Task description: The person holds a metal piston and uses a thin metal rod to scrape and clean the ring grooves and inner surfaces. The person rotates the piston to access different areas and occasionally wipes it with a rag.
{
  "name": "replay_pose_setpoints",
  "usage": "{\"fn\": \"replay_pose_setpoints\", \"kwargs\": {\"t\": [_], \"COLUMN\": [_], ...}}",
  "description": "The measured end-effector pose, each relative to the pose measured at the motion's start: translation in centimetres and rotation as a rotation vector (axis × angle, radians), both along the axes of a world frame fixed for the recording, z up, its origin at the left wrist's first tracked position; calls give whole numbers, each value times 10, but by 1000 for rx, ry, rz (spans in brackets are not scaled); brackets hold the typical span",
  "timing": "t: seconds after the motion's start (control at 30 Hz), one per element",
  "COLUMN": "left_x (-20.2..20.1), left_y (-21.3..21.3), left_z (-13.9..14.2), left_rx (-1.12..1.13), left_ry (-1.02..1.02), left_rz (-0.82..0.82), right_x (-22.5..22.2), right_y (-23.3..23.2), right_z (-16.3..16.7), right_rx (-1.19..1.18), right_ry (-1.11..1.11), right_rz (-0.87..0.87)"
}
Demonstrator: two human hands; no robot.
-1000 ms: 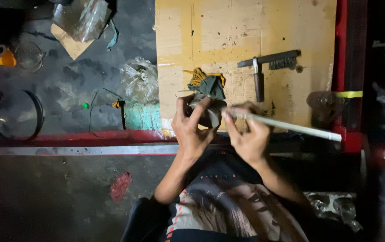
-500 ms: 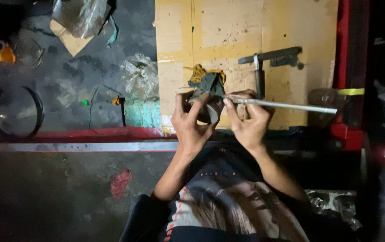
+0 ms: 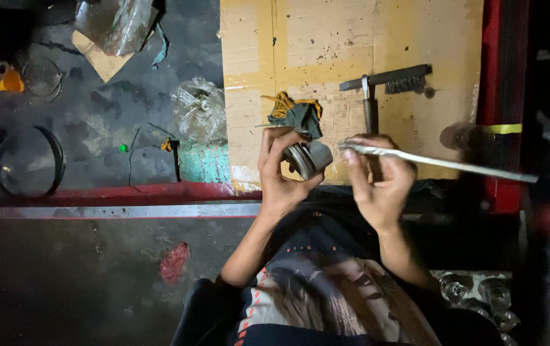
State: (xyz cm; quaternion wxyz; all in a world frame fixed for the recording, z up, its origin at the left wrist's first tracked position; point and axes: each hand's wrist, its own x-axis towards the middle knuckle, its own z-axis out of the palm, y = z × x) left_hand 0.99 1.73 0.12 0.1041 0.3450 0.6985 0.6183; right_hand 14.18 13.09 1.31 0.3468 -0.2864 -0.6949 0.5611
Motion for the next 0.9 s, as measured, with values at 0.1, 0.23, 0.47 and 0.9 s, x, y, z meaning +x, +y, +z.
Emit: {"fn": "replay_pose_setpoints", "kwargs": {"t": [0.1, 0.23, 0.47, 0.9], "left_x": [1, 2, 0, -6], "left_y": [-2, -3, -7, -6], "left_z": [-1, 0, 4, -5], "left_rx": [-51, -123, -169, -156], "left_ry": [82, 205, 265, 34], "left_rz": [38, 94, 111, 77], "right_x": [-2, -9, -14, -14], "right_y": [-19, -29, -28, -7], "right_z": [1, 0, 1, -12], "right_rx": [91, 156, 225, 194], "right_ry": [-31, -137, -88, -197], "right_rz": [-2, -60, -34, -26]}}
